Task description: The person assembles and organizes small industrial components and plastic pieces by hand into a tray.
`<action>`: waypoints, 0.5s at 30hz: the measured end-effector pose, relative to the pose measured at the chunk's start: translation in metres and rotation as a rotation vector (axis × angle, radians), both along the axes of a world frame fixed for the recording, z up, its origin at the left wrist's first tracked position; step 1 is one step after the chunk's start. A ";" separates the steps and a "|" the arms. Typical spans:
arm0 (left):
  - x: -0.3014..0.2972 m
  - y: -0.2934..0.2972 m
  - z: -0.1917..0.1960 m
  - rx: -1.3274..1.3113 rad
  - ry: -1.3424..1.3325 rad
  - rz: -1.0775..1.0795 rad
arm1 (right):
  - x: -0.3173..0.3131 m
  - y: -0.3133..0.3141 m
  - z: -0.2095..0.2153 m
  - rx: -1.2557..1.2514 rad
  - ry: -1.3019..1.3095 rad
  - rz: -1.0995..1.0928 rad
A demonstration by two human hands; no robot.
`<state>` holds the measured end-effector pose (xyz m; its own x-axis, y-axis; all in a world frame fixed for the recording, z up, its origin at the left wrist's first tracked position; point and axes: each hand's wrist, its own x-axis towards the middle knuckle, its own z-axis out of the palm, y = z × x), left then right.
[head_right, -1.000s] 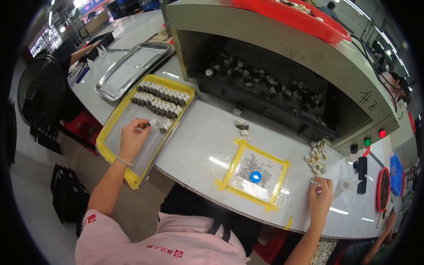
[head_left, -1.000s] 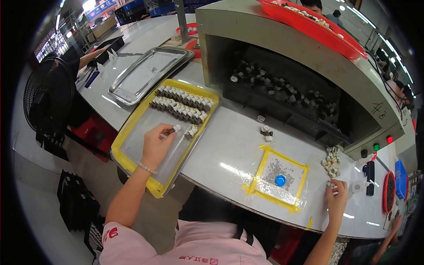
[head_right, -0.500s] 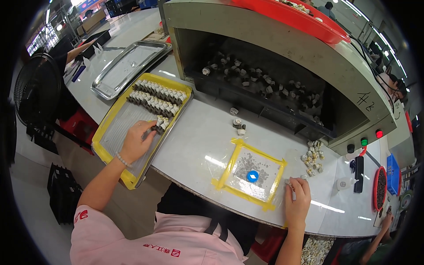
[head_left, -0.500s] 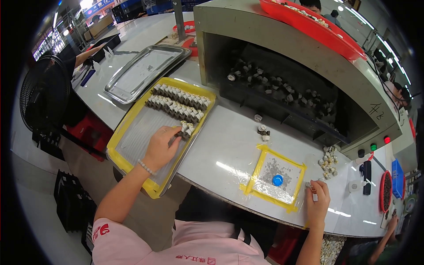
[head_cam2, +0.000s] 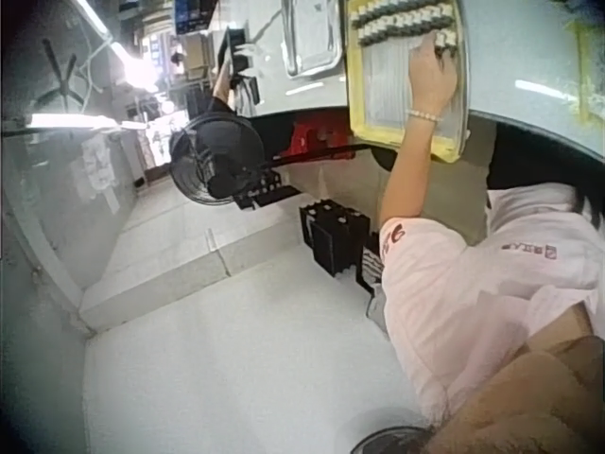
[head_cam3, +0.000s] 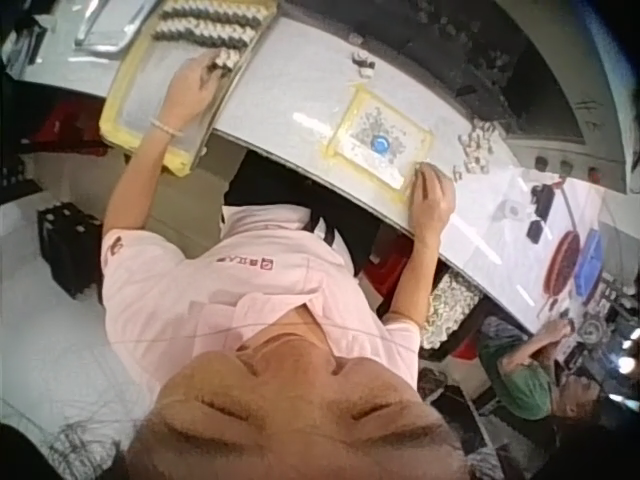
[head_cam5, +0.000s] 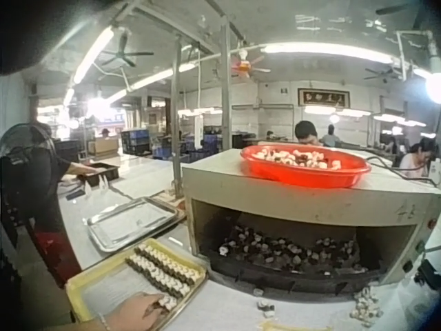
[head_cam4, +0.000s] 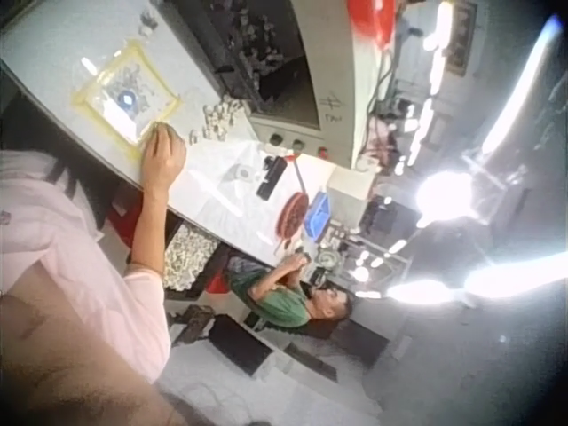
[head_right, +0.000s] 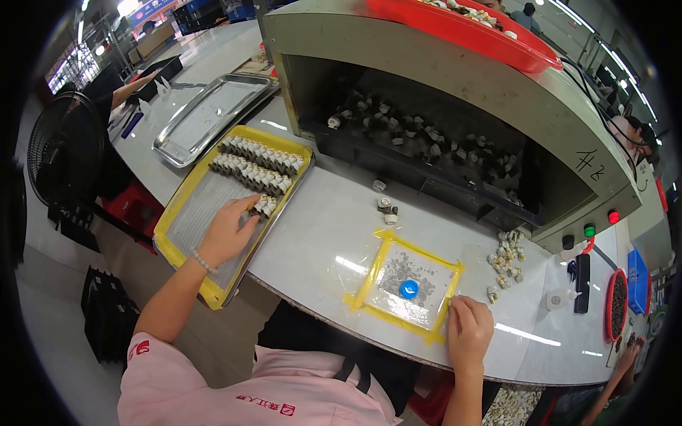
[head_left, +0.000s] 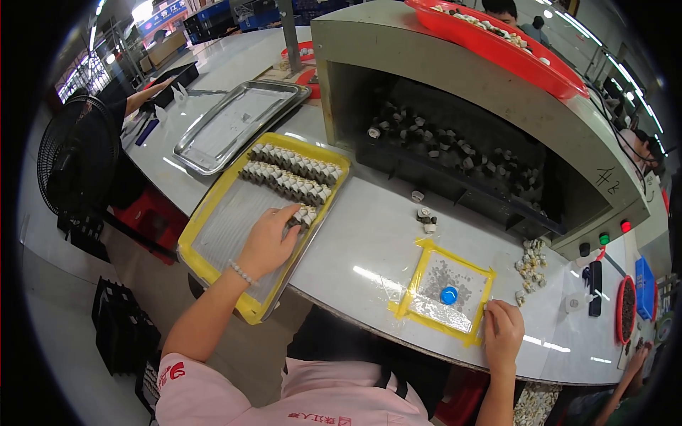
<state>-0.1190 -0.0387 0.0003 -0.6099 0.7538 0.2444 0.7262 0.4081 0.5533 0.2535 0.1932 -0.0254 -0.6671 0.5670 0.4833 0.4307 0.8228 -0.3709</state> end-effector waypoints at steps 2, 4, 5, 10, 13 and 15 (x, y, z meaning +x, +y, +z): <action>0.004 -0.002 -0.002 0.032 0.013 0.001 | -0.001 -0.002 -0.001 0.048 -0.030 0.033; 0.009 0.000 0.002 0.015 0.155 0.047 | -0.002 -0.005 0.001 0.101 -0.065 0.053; 0.011 0.005 0.004 0.022 0.152 0.038 | -0.005 -0.006 0.002 0.124 -0.063 0.080; 0.037 0.058 0.010 0.213 0.379 -0.393 | -0.002 -0.006 -0.003 0.069 -0.018 0.136; 0.061 0.109 0.007 0.222 0.326 -0.492 | -0.005 -0.012 0.000 -0.024 0.032 0.111; 0.076 0.142 0.006 0.003 0.089 -0.376 | -0.005 -0.015 0.001 -0.076 0.044 0.091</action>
<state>-0.0430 0.1033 0.0058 -0.2669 0.9202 0.2864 0.8702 0.1024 0.4820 0.2480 0.1785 -0.0244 -0.6964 0.5413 0.4711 0.3376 0.8265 -0.4505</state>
